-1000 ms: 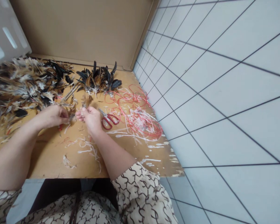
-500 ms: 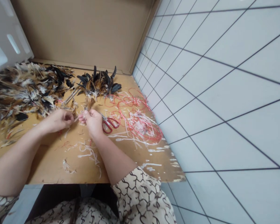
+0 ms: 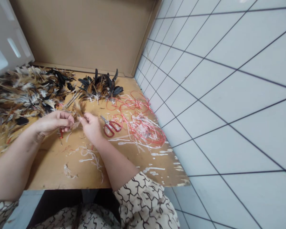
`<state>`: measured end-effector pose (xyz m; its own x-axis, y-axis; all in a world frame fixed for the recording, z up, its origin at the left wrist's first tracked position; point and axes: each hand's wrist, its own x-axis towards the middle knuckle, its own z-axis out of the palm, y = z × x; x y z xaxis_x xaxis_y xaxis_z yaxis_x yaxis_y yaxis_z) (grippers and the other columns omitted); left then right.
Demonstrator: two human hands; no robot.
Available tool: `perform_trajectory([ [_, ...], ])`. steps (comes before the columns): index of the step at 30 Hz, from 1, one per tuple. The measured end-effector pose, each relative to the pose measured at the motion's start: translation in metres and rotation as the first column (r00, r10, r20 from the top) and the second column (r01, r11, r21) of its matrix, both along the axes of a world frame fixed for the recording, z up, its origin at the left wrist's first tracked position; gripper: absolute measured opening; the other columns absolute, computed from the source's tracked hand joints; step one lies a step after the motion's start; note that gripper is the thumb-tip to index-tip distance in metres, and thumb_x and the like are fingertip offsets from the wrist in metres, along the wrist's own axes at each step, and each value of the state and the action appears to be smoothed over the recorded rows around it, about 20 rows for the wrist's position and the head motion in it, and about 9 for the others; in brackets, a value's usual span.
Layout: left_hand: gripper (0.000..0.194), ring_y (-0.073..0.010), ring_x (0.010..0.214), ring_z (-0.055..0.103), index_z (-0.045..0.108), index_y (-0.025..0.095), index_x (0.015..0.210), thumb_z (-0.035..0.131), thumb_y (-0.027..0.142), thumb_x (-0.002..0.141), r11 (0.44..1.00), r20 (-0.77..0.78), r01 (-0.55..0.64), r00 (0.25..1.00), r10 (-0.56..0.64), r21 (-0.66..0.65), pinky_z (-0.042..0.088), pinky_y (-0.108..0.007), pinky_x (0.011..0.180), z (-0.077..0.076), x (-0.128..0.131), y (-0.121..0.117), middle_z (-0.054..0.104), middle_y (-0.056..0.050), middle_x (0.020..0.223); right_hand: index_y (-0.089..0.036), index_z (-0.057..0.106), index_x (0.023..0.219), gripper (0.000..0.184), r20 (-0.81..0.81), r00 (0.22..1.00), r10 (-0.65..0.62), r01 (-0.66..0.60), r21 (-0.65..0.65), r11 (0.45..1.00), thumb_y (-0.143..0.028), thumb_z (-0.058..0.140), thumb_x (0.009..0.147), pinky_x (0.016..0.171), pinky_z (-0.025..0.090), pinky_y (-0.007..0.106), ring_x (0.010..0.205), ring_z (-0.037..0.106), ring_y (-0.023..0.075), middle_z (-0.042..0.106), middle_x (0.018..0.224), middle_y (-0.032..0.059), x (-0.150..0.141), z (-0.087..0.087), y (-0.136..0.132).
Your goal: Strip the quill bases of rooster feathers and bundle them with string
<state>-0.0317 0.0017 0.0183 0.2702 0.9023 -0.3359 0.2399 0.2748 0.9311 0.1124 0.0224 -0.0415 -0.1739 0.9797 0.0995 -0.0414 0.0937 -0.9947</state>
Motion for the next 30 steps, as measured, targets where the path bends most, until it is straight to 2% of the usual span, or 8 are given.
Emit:
perform_trajectory([
  [5,0.002,-0.0055,0.040,0.045,0.056,0.014,0.058,0.055,0.013,0.057,0.995,0.113,-0.092,0.989,0.095,-0.030,0.037,-0.019,0.042,-0.003,-0.003,0.002,0.057,0.002,0.049,-0.020,0.045,0.054,0.019,0.015,0.999,0.046,-0.046,-0.013,0.999,-0.019,0.055,0.071,0.052,0.039,0.021,0.050,0.048,0.0086,0.050,0.051,-0.0061,-0.004,0.008,-0.006],
  [11,0.008,-0.0058,0.039,0.049,0.052,0.014,0.055,0.060,0.012,0.055,0.990,0.210,-0.132,0.968,0.139,-0.044,0.039,-0.017,0.038,-0.008,-0.003,0.005,0.060,0.000,0.050,-0.018,0.050,0.060,0.014,0.040,0.993,0.107,-0.105,-0.044,0.993,-0.019,0.052,0.074,0.055,0.039,0.020,0.050,0.047,0.0065,0.053,0.054,-0.0053,-0.004,0.012,-0.009],
  [19,0.013,-0.0083,0.040,0.055,0.054,0.012,0.056,0.067,0.013,0.053,0.987,0.315,-0.155,0.935,0.163,-0.050,0.046,-0.018,0.041,-0.012,-0.002,0.005,0.064,-0.003,0.051,-0.019,0.048,0.061,0.015,0.150,0.987,0.066,-0.067,0.004,0.998,-0.022,0.048,0.076,0.050,0.031,0.021,0.048,0.039,0.0071,0.045,0.052,-0.0065,-0.003,0.007,-0.008],
  [25,0.021,-0.0098,0.048,0.060,0.055,0.012,0.059,0.074,0.012,0.049,0.986,0.300,-0.161,0.940,0.164,-0.035,0.050,-0.019,0.048,-0.011,-0.002,0.004,0.065,-0.002,0.054,-0.019,0.046,0.057,0.020,0.187,0.981,0.044,-0.047,0.013,0.999,-0.025,0.047,0.076,0.050,0.030,0.022,0.048,0.037,0.0075,0.044,0.051,-0.0061,-0.003,0.006,-0.008],
  [30,0.023,-0.0073,0.040,0.054,0.056,0.012,0.060,0.075,0.010,0.046,0.973,0.245,-0.231,0.944,0.221,0.015,0.047,-0.017,0.042,-0.011,0.004,0.005,0.060,0.002,0.046,-0.018,0.049,0.061,0.017,0.212,0.974,0.081,-0.085,0.010,0.996,-0.024,0.046,0.077,0.051,0.029,0.022,0.048,0.037,0.0076,0.044,0.052,-0.0062,-0.003,0.005,-0.008],
])
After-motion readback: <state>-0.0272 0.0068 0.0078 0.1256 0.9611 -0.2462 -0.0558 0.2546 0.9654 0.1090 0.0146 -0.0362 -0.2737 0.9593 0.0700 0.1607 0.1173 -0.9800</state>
